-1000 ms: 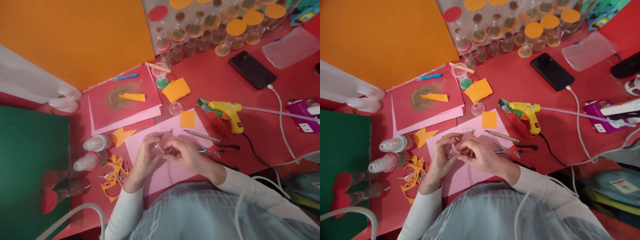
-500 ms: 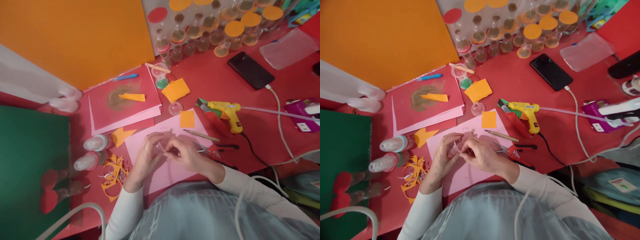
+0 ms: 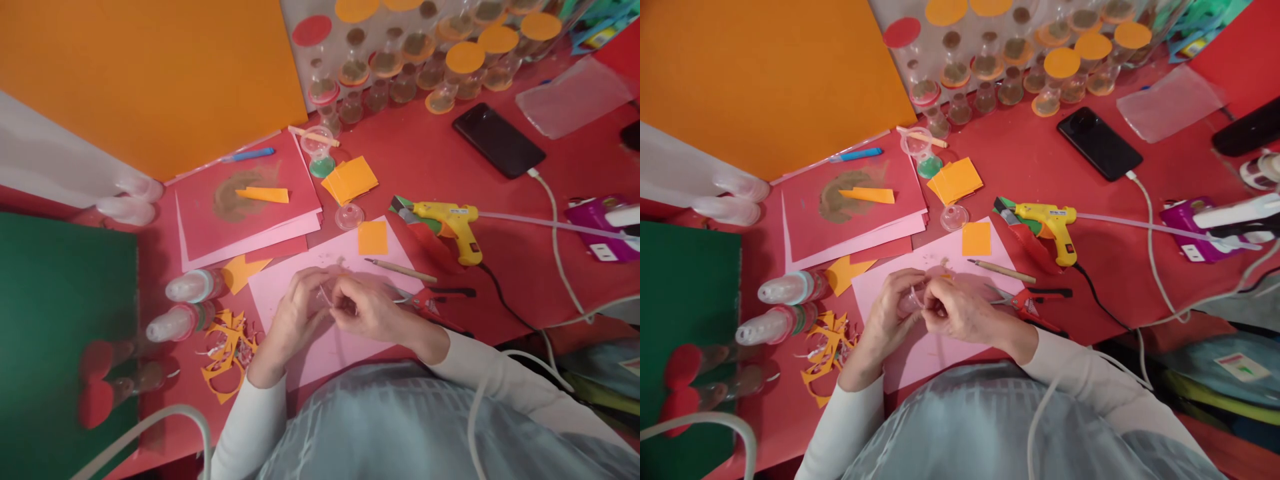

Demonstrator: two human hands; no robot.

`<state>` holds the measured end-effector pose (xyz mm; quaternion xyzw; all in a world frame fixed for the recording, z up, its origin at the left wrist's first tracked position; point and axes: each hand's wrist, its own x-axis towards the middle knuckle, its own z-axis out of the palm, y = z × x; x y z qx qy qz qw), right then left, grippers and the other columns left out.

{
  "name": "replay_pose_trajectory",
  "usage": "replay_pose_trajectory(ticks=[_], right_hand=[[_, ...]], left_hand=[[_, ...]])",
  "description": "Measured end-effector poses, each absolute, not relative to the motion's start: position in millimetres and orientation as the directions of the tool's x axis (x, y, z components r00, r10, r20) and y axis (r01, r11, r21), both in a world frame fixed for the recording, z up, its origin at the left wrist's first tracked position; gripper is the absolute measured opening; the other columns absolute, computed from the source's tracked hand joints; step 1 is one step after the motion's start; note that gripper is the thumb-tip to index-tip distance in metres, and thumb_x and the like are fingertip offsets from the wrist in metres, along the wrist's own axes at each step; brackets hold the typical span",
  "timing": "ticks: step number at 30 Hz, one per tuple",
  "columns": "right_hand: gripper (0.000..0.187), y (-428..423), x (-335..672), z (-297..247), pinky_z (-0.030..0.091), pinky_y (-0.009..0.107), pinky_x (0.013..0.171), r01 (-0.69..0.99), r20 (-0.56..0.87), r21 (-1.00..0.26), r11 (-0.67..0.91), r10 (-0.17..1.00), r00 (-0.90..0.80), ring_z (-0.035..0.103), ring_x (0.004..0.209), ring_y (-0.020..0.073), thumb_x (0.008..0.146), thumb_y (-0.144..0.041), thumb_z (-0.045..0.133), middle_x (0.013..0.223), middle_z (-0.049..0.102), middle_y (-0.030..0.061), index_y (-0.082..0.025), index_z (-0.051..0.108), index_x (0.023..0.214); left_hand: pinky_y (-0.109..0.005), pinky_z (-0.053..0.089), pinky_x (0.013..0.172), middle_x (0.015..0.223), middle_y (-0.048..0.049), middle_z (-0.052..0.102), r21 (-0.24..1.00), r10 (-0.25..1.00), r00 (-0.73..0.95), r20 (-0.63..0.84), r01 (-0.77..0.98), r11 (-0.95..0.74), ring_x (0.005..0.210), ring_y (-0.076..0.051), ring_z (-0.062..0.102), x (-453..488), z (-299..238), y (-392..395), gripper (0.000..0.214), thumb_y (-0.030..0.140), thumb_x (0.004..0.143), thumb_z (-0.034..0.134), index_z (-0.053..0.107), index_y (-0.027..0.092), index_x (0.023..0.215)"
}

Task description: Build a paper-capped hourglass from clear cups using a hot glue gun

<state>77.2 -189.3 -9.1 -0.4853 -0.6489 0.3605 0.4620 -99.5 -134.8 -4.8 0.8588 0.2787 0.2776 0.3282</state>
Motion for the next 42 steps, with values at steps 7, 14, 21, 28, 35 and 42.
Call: replay_pose_trajectory(ticks=[7,14,21,28,35,42], right_hand=[[0.018,-189.9,76.3,-12.1,0.035,0.023,0.051,0.367,0.22,-0.903,0.222,0.974,-0.05,0.048,0.053,0.0107,0.078,-0.011,0.054,0.067,0.054,-0.0046,-0.025,0.043,0.076],[0.011,-184.3,81.7,-4.2,0.041,0.023,0.057,0.016,0.012,-1.0,0.015,0.985,-0.174,0.049,0.061,0.0107,0.088,-0.022,0.057,0.073,0.053,-0.0038,-0.023,0.05,0.079],[0.022,-182.7,84.8,-5.6,0.041,0.02,0.049,-0.358,-0.21,-0.864,-0.354,0.899,-0.383,0.049,0.055,0.0073,0.086,-0.034,0.068,0.072,0.051,-0.0057,-0.021,0.053,0.076],[0.025,-182.6,86.5,-4.4,0.044,0.018,0.049,-0.422,-0.242,-0.794,-0.437,0.865,-0.439,0.05,0.055,0.0058,0.084,-0.036,0.073,0.074,0.052,-0.0052,-0.019,0.056,0.076],[0.023,-182.1,82.5,-5.1,0.046,0.018,0.044,-0.367,-0.221,-0.853,-0.37,0.895,-0.388,0.051,0.056,0.0053,0.081,-0.034,0.073,0.083,0.054,-0.005,-0.021,0.055,0.085],[0.033,-183.4,77.8,-11.4,0.045,0.019,0.042,-0.354,-0.289,-0.836,-0.42,0.884,-0.367,0.051,0.047,0.0055,0.075,-0.04,0.08,0.067,0.055,-0.0071,-0.02,0.054,0.076]], left_hand=[[-0.03,0.055,0.072,0.105,-0.0065,0.055,0.688,0.749,0.602,0.278,0.419,-0.592,0.088,-0.019,0.059,-98.4,-4.3,-139.3,0.036,0.035,0.092,0.065,0.052,0.023,0.123],[-0.029,0.051,0.073,0.098,-0.0025,0.059,0.815,0.822,0.563,0.085,0.436,-0.382,0.084,-0.016,0.059,-99.3,4.2,-138.8,0.032,0.033,0.085,0.071,0.055,0.023,0.112],[-0.031,0.051,0.077,0.099,-0.0014,0.066,0.958,0.81,0.553,-0.194,0.284,0.035,0.087,-0.017,0.065,-97.2,19.7,-140.9,0.036,0.033,0.078,0.081,0.057,0.023,0.104],[-0.031,0.052,0.078,0.1,-0.0027,0.067,0.973,0.766,0.603,-0.223,0.184,0.138,0.087,-0.019,0.066,-97.5,23.2,-138.9,0.038,0.03,0.075,0.084,0.058,0.021,0.101],[-0.037,0.052,0.088,0.113,-0.0063,0.067,0.948,0.791,0.587,-0.173,0.316,-0.028,0.103,-0.023,0.065,-100.9,13.6,-135.0,0.046,0.035,0.077,0.08,0.055,0.023,0.114],[-0.035,0.054,0.085,0.115,-0.007,0.068,0.949,0.751,0.646,-0.135,0.302,-0.09,0.101,-0.022,0.067,-102.9,13.5,-134.6,0.046,0.036,0.08,0.079,0.053,0.024,0.116]])
